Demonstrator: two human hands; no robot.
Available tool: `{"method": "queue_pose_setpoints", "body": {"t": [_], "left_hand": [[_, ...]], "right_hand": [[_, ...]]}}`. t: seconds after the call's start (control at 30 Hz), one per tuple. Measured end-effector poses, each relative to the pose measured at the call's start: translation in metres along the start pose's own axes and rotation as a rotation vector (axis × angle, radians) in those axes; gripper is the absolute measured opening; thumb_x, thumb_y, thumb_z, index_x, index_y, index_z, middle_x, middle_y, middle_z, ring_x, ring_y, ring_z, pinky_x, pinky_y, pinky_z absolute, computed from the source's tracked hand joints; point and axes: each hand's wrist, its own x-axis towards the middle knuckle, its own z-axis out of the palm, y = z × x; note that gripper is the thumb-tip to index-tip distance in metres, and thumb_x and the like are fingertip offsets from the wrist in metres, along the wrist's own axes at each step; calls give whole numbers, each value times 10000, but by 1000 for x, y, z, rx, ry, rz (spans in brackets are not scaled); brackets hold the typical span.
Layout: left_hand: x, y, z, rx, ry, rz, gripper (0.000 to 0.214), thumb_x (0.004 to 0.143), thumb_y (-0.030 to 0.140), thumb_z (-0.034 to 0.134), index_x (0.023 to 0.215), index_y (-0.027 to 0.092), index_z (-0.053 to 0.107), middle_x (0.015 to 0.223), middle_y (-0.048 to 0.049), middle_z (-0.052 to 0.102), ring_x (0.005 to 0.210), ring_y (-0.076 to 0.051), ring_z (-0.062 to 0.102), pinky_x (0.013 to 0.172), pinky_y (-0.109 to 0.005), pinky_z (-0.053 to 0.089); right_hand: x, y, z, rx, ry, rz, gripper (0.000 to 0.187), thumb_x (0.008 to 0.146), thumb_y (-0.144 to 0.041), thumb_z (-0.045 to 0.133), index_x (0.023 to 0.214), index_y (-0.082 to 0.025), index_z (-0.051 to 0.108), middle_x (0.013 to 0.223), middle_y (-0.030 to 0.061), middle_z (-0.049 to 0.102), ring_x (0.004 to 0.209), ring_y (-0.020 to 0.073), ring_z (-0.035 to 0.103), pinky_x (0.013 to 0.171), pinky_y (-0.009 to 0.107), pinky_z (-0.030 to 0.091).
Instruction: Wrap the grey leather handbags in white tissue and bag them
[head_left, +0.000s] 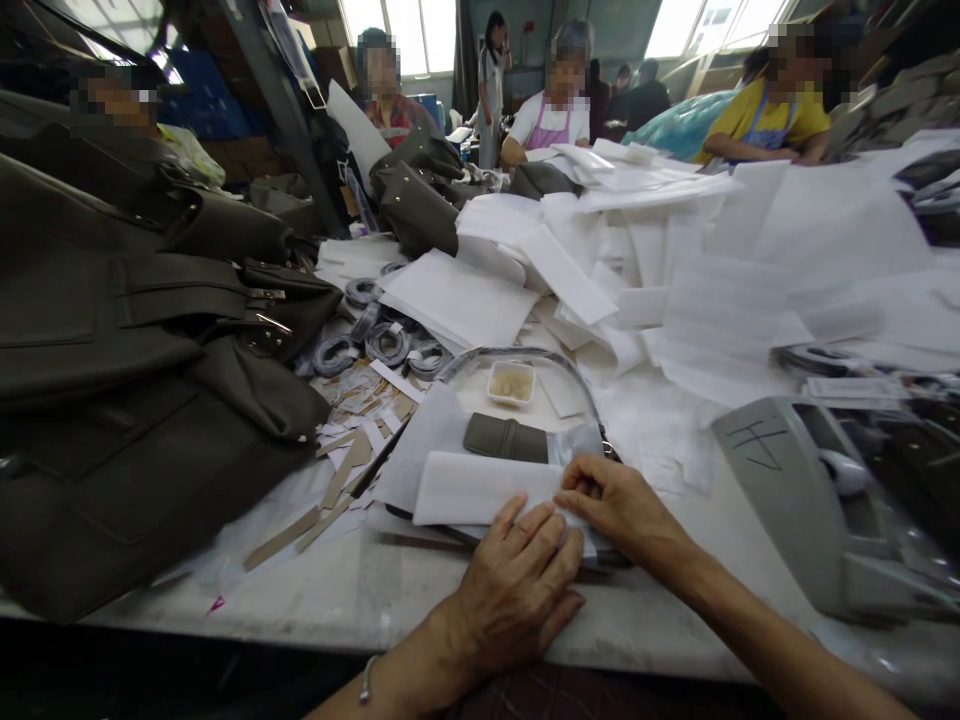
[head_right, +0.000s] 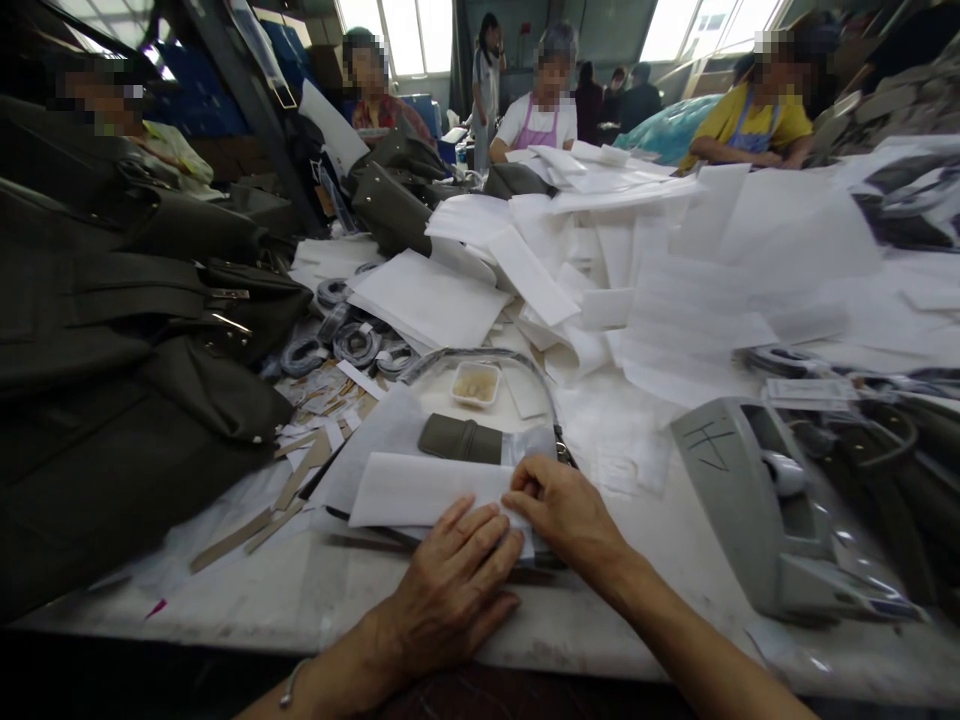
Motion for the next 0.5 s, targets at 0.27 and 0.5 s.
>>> {"method": "queue_pose_setpoints", "body": {"t": [0.27, 0.5], "left_hand": [[6, 4, 6, 9, -10, -94, 453, 924, 448, 565, 1273, 160, 544, 1234, -124, 608, 1189, -276, 547, 1111, -477, 386], [8, 4, 4, 14, 2, -68, 408, 882, 345, 638, 1239, 170, 545, 1189, -115, 617, 1155, -285, 572, 1069, -501, 436]], "right_hand": [[-1, -8, -4, -146, 171, -82, 142, 824, -338, 586, 897, -227, 635, 693, -13, 642, 677, 179, 602, 681, 309, 454], [-89, 11, -110, -216, 725, 116, 356, 813, -551, 572, 918, -247, 724, 841, 50, 729, 740, 242, 656, 689, 349, 474]]}}
